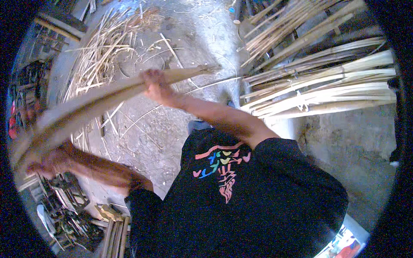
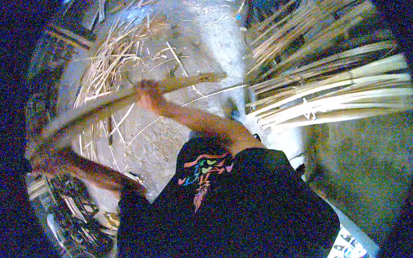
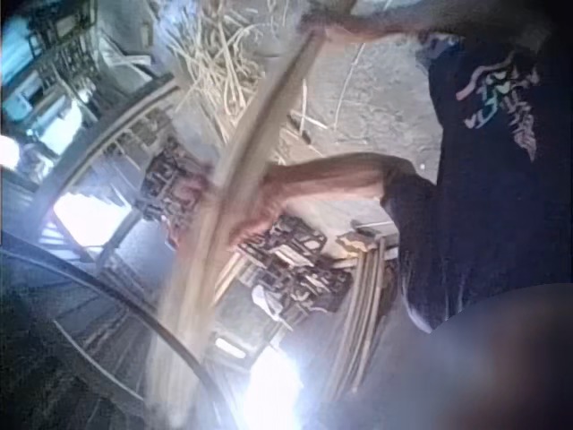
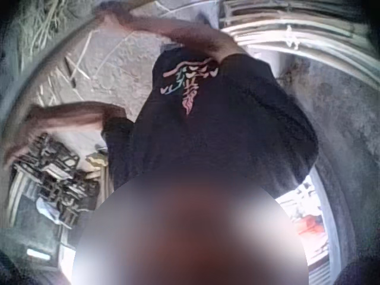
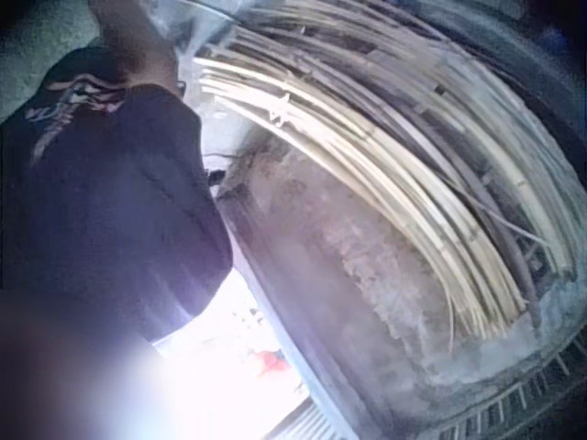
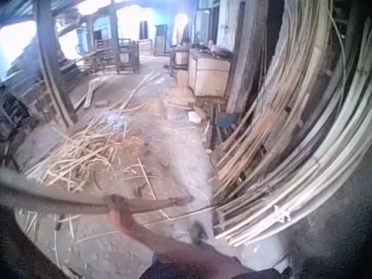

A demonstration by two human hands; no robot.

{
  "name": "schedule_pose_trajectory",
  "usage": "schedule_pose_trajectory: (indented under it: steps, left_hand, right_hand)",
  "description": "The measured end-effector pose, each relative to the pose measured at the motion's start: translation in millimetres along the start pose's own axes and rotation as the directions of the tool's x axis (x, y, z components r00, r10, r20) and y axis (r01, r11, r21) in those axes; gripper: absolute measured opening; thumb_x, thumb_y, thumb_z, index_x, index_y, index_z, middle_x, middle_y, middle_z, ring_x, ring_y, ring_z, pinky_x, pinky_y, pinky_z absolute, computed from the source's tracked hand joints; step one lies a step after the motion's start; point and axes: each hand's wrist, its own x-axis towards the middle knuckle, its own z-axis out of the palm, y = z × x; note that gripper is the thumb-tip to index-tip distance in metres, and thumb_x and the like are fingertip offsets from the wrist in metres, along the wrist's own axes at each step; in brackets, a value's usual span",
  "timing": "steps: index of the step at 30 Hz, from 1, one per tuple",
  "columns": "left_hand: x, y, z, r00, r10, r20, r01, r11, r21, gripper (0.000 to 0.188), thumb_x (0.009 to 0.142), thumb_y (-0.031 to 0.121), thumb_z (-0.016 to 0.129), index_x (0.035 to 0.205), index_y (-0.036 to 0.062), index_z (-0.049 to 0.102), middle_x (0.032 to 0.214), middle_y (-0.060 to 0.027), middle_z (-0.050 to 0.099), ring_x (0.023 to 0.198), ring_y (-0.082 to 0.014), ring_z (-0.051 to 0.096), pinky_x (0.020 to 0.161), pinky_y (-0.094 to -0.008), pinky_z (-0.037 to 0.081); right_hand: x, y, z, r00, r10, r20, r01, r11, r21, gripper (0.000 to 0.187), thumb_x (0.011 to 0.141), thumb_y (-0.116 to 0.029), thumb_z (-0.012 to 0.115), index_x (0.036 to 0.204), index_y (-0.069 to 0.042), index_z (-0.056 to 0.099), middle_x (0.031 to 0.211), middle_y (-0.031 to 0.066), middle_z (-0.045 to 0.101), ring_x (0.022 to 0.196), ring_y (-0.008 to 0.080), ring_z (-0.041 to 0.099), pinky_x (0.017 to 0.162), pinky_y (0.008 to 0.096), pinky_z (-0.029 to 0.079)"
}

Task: The person sits on the floor and aligns several long bamboo strips into a neat stack. They then stand, gather a larger bundle of bamboo strips, and carry it to a storage area.

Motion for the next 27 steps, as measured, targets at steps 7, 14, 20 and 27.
schedule_pose_trajectory:
  steps: [7,14,20,27]
  left_hand:
    - [-3,-6,-126,0.921,0.303,0.246,-0.387,0.626,0.677,0.039,0.063,0.037,0.064,0.068,-0.0006,0.055,0.075,-0.0147,0.057,0.068,-0.0218,0.056,0.064,-0.0398,0.044]
    - [-61,12,-98,0.995,-0.066,0.071,0.043,0.956,0.291,0.029,0.065,0.024,0.061,0.080,0.0011,0.050,0.073,-0.0086,0.051,0.070,-0.0175,0.051,0.068,-0.0354,0.041]
    - [-98,-7,-47,0.971,-0.222,0.093,0.194,0.950,0.243,0.028,0.067,0.013,0.059,0.090,0.0025,0.045,0.072,-0.0034,0.045,0.072,-0.0139,0.046,0.071,-0.0315,0.037]
    - [-132,-63,-39,0.937,-0.342,0.066,0.283,0.859,0.427,0.046,0.064,0.013,0.060,0.103,0.0023,0.038,0.081,-0.0051,0.044,0.079,-0.0163,0.043,0.078,-0.0317,0.036]
  right_hand:
    - [-65,-44,87,0.984,-0.087,0.158,0.066,0.988,0.138,0.053,0.061,-0.017,0.064,0.105,-0.004,0.038,0.097,0.0169,0.044,0.094,0.0326,0.043,0.085,0.0440,0.030]
    - [-79,-43,94,0.939,-0.078,0.336,-0.013,0.966,0.260,0.051,0.064,-0.020,0.060,0.107,-0.004,0.037,0.095,0.0162,0.044,0.094,0.0317,0.044,0.085,0.0435,0.032]
    - [-92,-11,86,0.737,-0.175,0.653,-0.046,0.950,0.307,0.045,0.073,-0.018,0.051,0.111,0.002,0.040,0.102,0.0213,0.046,0.098,0.0368,0.045,0.083,0.0452,0.038]
    - [-43,60,66,0.407,-0.204,0.890,-0.195,0.933,0.303,0.049,0.070,-0.017,0.053,0.114,0.001,0.042,0.106,0.0255,0.047,0.098,0.0386,0.048,0.078,0.0421,0.044]
